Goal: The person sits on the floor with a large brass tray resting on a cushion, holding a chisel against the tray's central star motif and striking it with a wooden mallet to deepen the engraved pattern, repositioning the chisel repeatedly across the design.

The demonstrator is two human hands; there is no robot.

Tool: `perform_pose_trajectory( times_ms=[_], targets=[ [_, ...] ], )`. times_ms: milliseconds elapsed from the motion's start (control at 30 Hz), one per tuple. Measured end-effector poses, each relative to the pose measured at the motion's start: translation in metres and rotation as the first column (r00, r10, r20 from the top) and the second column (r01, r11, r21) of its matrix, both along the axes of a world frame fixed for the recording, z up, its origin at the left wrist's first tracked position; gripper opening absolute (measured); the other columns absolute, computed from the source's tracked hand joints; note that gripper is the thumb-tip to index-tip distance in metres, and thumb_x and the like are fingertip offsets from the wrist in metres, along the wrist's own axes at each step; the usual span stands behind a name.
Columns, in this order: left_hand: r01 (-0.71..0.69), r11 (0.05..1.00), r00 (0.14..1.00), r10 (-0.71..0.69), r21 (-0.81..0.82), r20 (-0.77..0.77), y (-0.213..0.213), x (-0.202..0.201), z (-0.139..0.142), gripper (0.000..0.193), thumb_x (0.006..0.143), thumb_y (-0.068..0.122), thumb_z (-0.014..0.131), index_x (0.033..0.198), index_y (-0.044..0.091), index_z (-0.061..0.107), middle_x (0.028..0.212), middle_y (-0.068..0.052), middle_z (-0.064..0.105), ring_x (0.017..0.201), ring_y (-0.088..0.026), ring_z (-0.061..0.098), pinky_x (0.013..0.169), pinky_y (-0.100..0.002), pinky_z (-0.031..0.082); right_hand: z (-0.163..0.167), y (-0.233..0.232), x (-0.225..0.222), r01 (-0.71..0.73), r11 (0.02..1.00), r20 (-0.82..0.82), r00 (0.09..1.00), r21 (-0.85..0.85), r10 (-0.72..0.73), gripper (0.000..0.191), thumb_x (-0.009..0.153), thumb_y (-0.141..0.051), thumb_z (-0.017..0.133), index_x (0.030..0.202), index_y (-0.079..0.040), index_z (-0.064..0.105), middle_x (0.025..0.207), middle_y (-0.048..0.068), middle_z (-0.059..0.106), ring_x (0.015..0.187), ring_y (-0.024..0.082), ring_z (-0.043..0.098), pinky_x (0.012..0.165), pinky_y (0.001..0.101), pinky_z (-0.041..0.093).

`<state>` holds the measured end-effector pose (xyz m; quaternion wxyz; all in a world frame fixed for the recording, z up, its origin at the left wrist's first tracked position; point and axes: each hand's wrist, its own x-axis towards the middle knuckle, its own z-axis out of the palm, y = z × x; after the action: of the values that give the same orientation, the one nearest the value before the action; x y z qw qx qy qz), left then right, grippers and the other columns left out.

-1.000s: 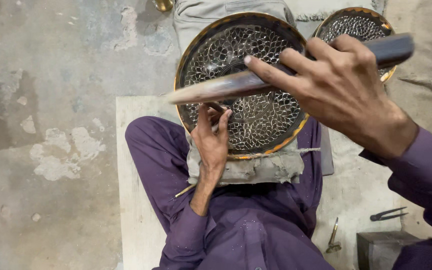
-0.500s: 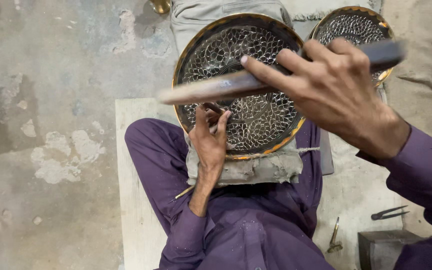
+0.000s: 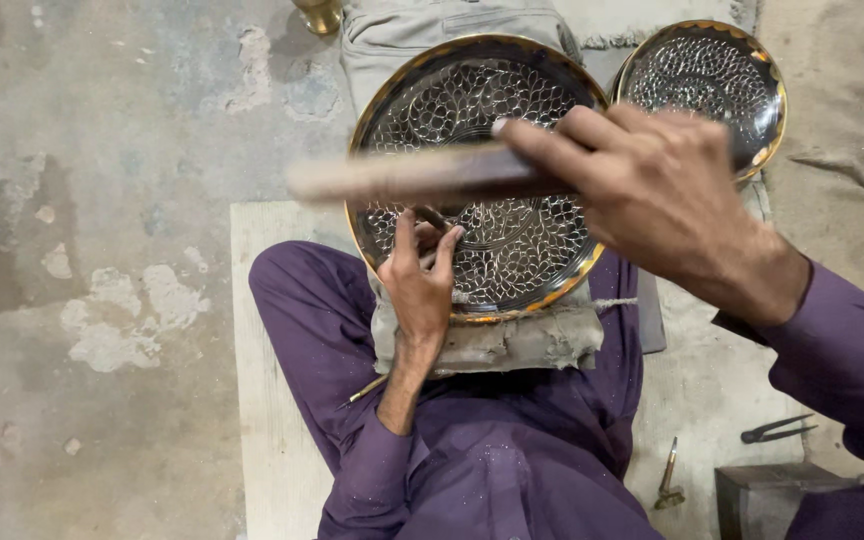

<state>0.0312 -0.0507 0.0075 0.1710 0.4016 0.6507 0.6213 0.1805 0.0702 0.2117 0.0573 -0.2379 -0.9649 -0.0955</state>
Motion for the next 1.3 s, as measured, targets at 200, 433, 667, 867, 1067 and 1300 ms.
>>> perform_pose_trajectory(
  times_ms=[200, 433, 667, 867, 1067, 1300],
  targets=[
    [-0.012, 0.987, 0.999, 0.007, -0.157, -0.033, -0.003, -0.012, 0.006, 0.026, 0.101, 0.012, 0.072, 0.125, 0.011, 0.064, 0.096, -0.006, 0.082, 0.071, -0.013, 0.074, 0.058, -0.026, 0.058, -0.006, 0.0, 0.032, -0.025, 0.931, 0.134, 0.991, 0.365, -0.026, 0.042, 0.096, -0.02, 0.067, 0.137, -0.029, 0.07, 0.087, -0.002, 0.07, 0.064, 0.016, 0.064, 0.056, 0.0333, 0.051],
    [-0.122, 0.992, 0.984, 0.116, 0.035, 0.135, -0.063, -0.075, 0.017, 0.037, 0.1, 0.004, 0.075, 0.13, 0.007, 0.054, 0.109, -0.009, 0.075, 0.096, -0.013, 0.073, 0.081, -0.024, 0.062, -0.096, -0.003, 0.096, 0.279, 0.889, -0.414, 0.807, -0.364, -0.422, 0.029, 0.097, -0.019, 0.078, 0.113, 0.001, 0.063, 0.093, 0.012, 0.064, 0.076, 0.022, 0.064, 0.072, 0.0382, 0.053],
    [-0.219, 0.974, 0.966, 0.209, 0.056, 0.154, -0.122, -0.105, -0.005, 0.045, 0.095, -0.006, 0.072, 0.131, 0.004, 0.047, 0.105, -0.012, 0.07, 0.093, -0.014, 0.068, 0.078, -0.022, 0.057, -0.174, -0.041, 0.114, 0.19, 0.616, -0.435, 0.552, -0.765, -0.711, 0.032, 0.09, -0.019, 0.081, 0.113, -0.001, 0.067, 0.093, 0.005, 0.071, 0.082, 0.012, 0.065, 0.073, 0.0308, 0.054],
    [-0.236, 0.971, 0.957, 0.24, -0.044, 0.162, -0.138, -0.105, -0.022, 0.046, 0.093, -0.006, 0.072, 0.132, 0.001, 0.05, 0.102, -0.012, 0.071, 0.09, -0.014, 0.068, 0.078, -0.024, 0.057, -0.183, -0.034, 0.1, 0.237, 0.551, -0.342, 0.574, -0.8, -0.744, 0.046, 0.082, -0.017, 0.085, 0.121, -0.001, 0.067, 0.085, 0.008, 0.071, 0.079, 0.011, 0.062, 0.071, 0.0305, 0.054],
    [-0.124, 0.987, 0.964, 0.145, -0.104, 0.223, -0.135, -0.105, -0.016, 0.054, 0.091, -0.006, 0.072, 0.139, 0.0, 0.049, 0.102, -0.013, 0.073, 0.09, -0.014, 0.071, 0.08, -0.025, 0.06, -0.161, 0.012, 0.087, 0.143, 0.708, -0.498, 0.616, -0.692, -0.611, 0.044, 0.086, -0.014, 0.083, 0.123, 0.001, 0.065, 0.104, 0.01, 0.076, 0.092, 0.015, 0.072, 0.083, 0.0354, 0.057],
    [-0.022, 0.987, 0.973, 0.058, -0.161, 0.222, -0.116, -0.096, 0.001, 0.073, 0.085, -0.003, 0.076, 0.147, 0.005, 0.04, 0.097, -0.012, 0.075, 0.085, -0.012, 0.071, 0.075, -0.025, 0.059, -0.118, 0.07, 0.041, 0.276, 0.744, -0.458, 0.643, -0.608, -0.614, 0.038, 0.09, -0.023, 0.087, 0.113, -0.001, 0.066, 0.083, 0.012, 0.07, 0.072, 0.021, 0.067, 0.065, 0.0391, 0.054]
  ],
)
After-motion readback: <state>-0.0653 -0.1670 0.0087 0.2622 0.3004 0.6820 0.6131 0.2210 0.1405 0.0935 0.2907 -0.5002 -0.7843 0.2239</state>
